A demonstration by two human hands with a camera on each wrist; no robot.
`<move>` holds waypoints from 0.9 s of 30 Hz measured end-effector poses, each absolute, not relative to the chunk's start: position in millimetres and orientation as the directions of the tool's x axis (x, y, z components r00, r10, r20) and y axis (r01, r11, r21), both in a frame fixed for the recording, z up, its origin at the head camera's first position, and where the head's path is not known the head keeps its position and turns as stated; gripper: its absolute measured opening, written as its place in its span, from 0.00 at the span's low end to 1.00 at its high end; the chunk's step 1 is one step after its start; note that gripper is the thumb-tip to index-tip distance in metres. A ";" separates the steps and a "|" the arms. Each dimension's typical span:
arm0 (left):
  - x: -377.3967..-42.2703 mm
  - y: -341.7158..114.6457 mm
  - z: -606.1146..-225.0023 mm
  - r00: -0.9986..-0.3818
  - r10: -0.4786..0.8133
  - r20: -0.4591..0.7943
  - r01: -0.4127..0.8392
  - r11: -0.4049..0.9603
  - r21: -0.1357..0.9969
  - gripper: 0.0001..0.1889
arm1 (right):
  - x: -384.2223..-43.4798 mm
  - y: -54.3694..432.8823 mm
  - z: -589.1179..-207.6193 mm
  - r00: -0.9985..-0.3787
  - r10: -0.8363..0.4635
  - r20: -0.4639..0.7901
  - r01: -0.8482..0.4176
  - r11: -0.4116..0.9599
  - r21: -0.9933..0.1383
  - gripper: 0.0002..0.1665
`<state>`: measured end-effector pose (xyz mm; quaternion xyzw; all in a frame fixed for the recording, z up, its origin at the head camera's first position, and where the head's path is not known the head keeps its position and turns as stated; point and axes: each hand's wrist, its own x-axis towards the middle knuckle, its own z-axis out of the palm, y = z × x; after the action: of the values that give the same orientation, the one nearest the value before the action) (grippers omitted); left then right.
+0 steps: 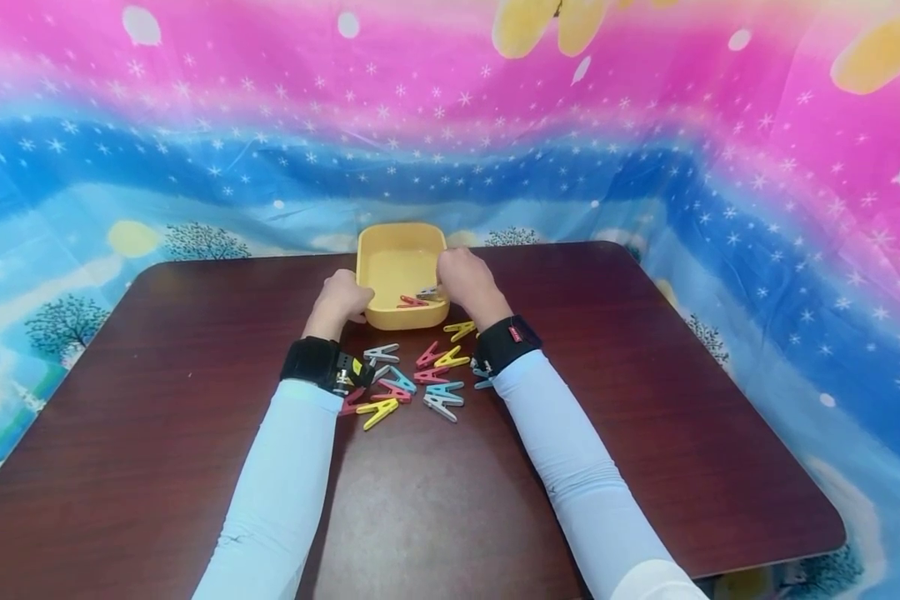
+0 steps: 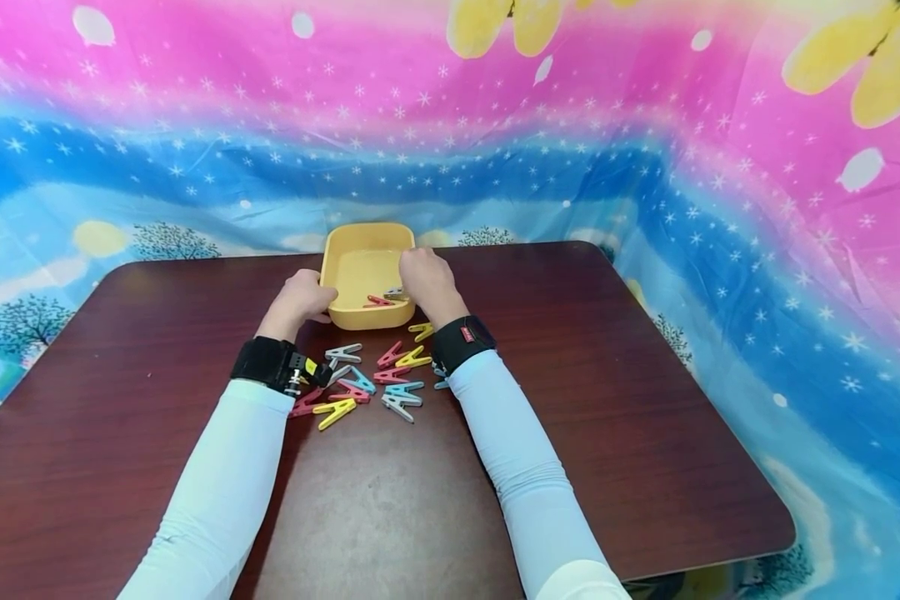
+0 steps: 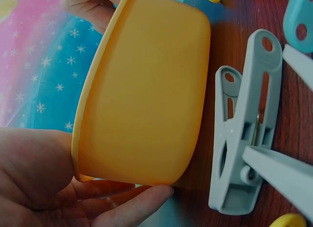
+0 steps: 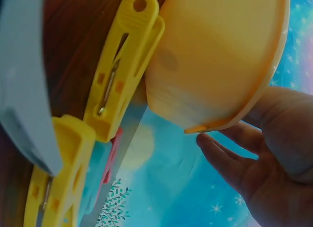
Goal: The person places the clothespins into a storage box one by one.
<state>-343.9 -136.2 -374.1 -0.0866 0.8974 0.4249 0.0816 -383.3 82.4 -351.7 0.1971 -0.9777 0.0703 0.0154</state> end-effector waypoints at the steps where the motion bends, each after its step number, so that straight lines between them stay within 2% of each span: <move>1: -344.3 -136.6 -374.5 -0.971 -0.087 -0.221 -0.226 0.623 0.749 0.21 | -384.0 83.0 -351.7 -0.917 -0.396 0.046 -0.399 0.908 -0.127 0.20; 3: -344.9 -137.2 -374.6 -0.971 -0.086 -0.222 -0.227 0.622 0.749 0.21 | -385.2 84.5 -350.5 -0.908 -0.418 0.026 -0.418 0.900 -0.122 0.23; 5: -346.0 -137.6 -374.8 -0.971 -0.088 -0.224 -0.229 0.618 0.752 0.21 | -385.8 86.6 -348.4 -0.904 -0.427 0.014 -0.425 0.894 -0.143 0.22; 9: -347.1 -137.7 -374.5 -0.971 -0.086 -0.224 -0.228 0.616 0.754 0.22 | -385.5 93.7 -342.5 -0.914 -0.406 0.018 -0.399 0.888 -0.227 0.10; 12: -347.3 -137.6 -375.0 -0.971 -0.083 -0.224 -0.226 0.617 0.754 0.21 | -386.0 102.0 -337.8 -0.922 -0.387 0.019 -0.374 0.875 -0.309 0.15; 16: -346.2 -137.4 -373.5 -0.971 -0.079 -0.224 -0.224 0.614 0.757 0.21 | -386.9 118.2 -328.2 -0.927 -0.374 0.028 -0.356 0.855 -0.377 0.16; 19: -344.8 -137.5 -373.4 -0.970 -0.078 -0.229 -0.229 0.609 0.759 0.22 | -387.3 133.2 -321.9 -0.930 -0.367 0.013 -0.342 0.853 -0.394 0.17; 27: -342.6 -137.7 -373.5 -0.973 -0.075 -0.220 -0.220 0.603 0.767 0.22 | -390.1 167.6 -318.5 -0.920 -0.372 -0.121 -0.301 0.870 -0.390 0.27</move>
<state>-342.6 -137.7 -373.5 -0.0829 0.8914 0.4378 0.0827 -390.1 167.6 -318.5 0.1750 -0.9622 0.1854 -0.0964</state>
